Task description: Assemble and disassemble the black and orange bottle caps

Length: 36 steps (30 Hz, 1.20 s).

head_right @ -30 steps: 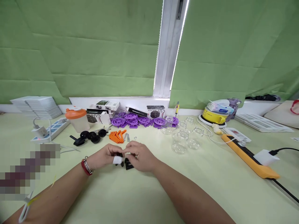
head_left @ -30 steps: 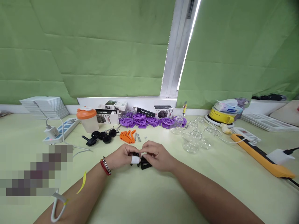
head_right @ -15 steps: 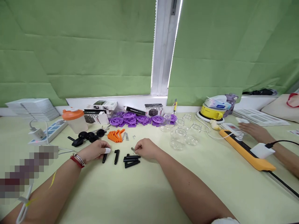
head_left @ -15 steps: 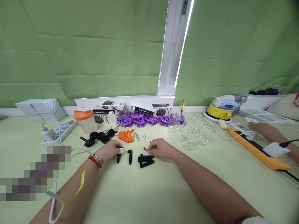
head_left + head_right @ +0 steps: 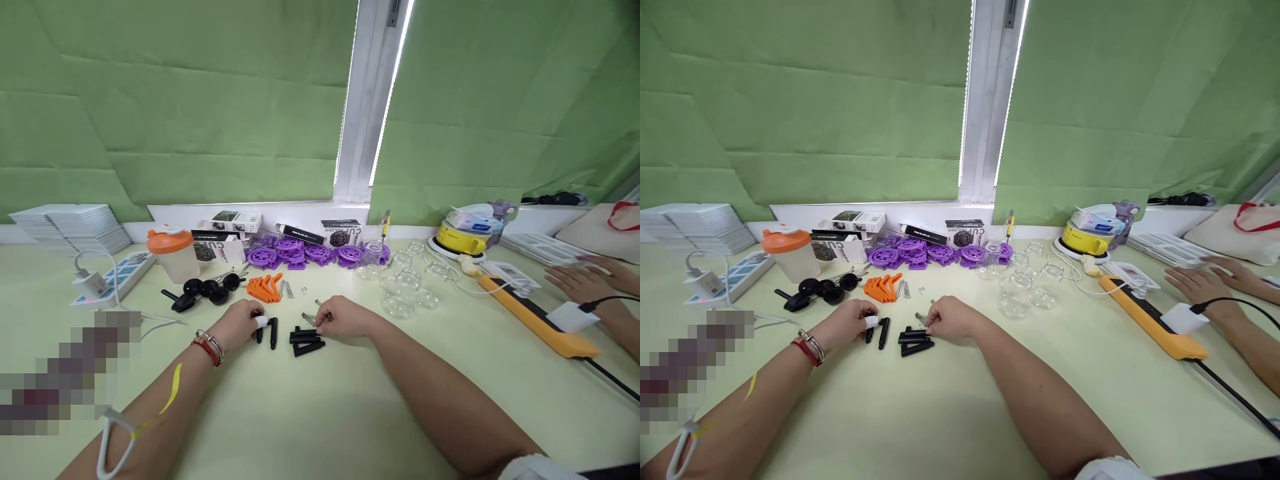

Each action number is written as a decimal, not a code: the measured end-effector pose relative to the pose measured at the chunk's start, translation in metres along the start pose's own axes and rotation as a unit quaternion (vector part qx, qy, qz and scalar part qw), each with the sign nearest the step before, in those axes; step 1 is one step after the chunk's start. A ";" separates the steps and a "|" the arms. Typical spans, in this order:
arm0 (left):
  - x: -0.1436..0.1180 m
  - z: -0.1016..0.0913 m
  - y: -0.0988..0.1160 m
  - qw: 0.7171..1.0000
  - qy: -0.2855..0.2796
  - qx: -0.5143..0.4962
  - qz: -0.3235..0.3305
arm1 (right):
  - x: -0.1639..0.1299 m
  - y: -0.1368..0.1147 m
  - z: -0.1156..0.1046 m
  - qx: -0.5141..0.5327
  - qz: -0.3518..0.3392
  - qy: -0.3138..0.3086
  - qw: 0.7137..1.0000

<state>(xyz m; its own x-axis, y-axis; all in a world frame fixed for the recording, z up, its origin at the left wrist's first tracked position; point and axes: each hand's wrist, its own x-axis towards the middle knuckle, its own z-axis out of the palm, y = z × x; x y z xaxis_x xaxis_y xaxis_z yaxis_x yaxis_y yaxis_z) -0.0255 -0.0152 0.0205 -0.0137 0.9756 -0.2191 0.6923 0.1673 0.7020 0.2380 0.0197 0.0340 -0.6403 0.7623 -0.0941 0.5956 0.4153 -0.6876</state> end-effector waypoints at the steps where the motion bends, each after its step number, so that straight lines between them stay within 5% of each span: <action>1: 0.000 -0.001 -0.001 1.000 0.001 0.013 0.000 | -0.002 -0.002 -0.001 -0.001 -0.005 -0.004 1.000; 8: 0.003 -0.006 -0.002 0.983 0.114 0.108 0.095 | -0.008 -0.020 0.010 -0.098 -0.092 -0.063 0.989; 11: -0.004 -0.007 0.009 0.974 0.121 0.120 0.148 | -0.007 -0.022 0.016 -0.133 -0.084 -0.067 0.985; 15: -0.018 -0.005 0.021 0.967 0.003 0.087 0.240 | -0.008 -0.024 0.016 -0.134 -0.054 -0.096 0.985; 19: -0.027 0.001 0.025 0.948 -0.137 0.053 0.282 | -0.008 -0.023 0.010 -0.021 -0.032 -0.096 0.995; 27: -0.030 0.018 0.034 0.954 -0.121 -0.125 0.244 | 0.005 -0.009 0.018 0.227 -0.068 -0.074 0.969; 33: -0.033 0.021 0.036 0.959 -0.151 -0.131 0.202 | 0.020 0.011 0.014 0.032 -0.096 0.090 0.991; 36: -0.034 0.025 0.036 0.959 -0.185 -0.082 0.200 | 0.024 0.017 0.014 -0.046 -0.116 0.091 0.988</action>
<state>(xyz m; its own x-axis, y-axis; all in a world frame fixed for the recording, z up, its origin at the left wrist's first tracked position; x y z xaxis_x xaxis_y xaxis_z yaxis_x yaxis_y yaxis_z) 0.0180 -0.0459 0.0362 0.5071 0.8542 -0.1149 0.4652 -0.1590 0.8708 0.2258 0.0379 0.0101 -0.6719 0.7143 0.1957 0.4900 0.6269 -0.6057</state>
